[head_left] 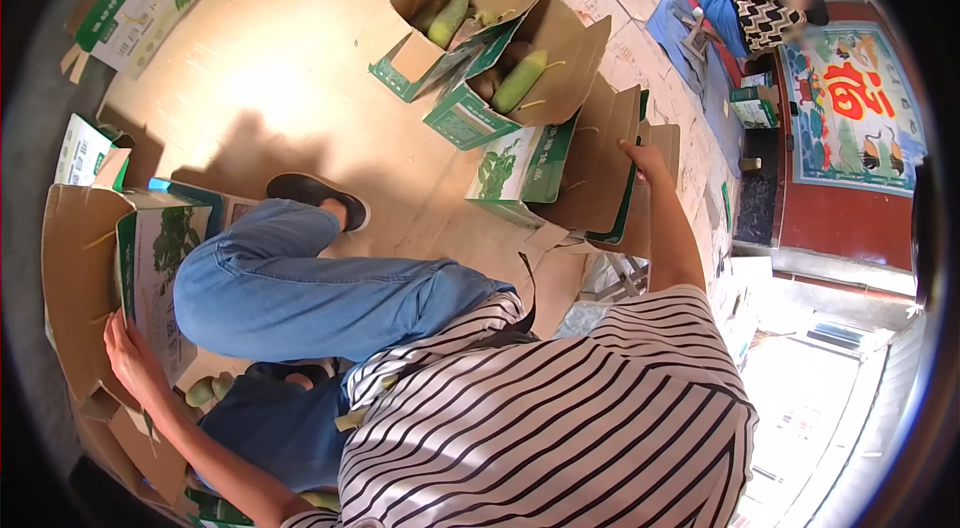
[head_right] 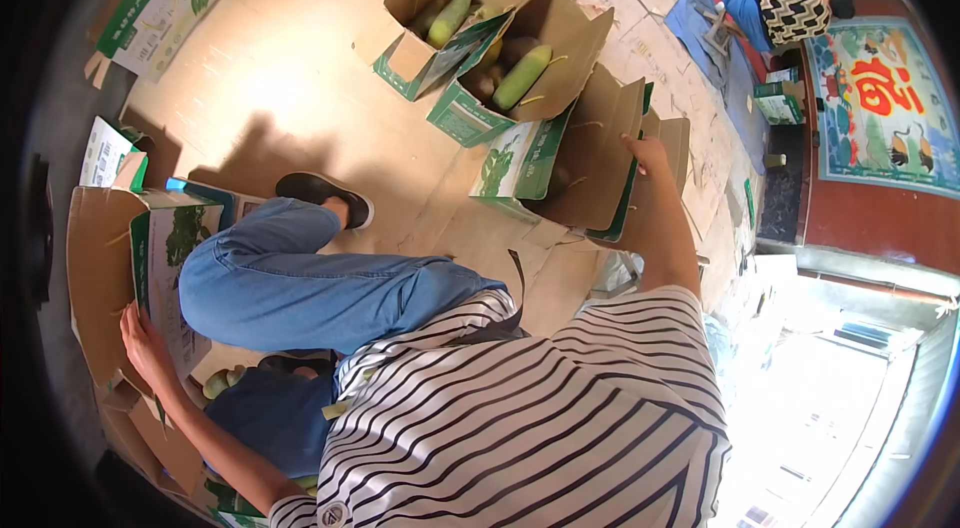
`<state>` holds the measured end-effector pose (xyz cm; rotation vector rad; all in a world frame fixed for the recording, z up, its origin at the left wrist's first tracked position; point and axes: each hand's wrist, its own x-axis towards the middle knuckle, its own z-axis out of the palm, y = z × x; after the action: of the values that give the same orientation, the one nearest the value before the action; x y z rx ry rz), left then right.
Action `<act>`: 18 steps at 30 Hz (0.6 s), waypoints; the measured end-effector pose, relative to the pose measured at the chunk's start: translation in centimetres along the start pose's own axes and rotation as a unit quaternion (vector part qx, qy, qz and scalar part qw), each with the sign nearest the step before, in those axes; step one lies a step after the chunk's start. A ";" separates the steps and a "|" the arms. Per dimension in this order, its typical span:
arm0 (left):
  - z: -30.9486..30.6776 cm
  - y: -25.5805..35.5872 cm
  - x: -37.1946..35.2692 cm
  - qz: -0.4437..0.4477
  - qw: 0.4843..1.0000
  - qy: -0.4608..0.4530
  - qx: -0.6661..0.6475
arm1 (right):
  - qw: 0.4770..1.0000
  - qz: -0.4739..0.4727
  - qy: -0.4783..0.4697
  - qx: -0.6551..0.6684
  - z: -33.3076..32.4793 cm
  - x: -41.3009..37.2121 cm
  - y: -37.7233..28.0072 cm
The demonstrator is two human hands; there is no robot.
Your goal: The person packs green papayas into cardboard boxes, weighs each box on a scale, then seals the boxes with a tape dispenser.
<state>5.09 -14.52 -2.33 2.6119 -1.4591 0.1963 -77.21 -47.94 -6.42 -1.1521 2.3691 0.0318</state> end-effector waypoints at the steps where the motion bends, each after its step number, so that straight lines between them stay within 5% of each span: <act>1: 0.0 0.1 0.0 -0.004 1.000 -0.001 -0.003 | 1.000 -0.006 0.013 -0.013 0.4 0.7 0.4; 8: 0.3 -0.1 -0.3 -0.001 1.000 0.007 0.011 | 0.996 -0.040 0.084 0.006 1.7 0.0 4.3; 18: 0.6 -0.6 0.0 0.016 0.999 0.021 0.035 | 0.993 0.056 0.078 0.062 2.3 -2.0 9.4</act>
<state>5.61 -14.37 -2.94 2.6218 -1.5075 0.3092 -82.20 -39.95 -9.35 -0.9960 2.5311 -0.1706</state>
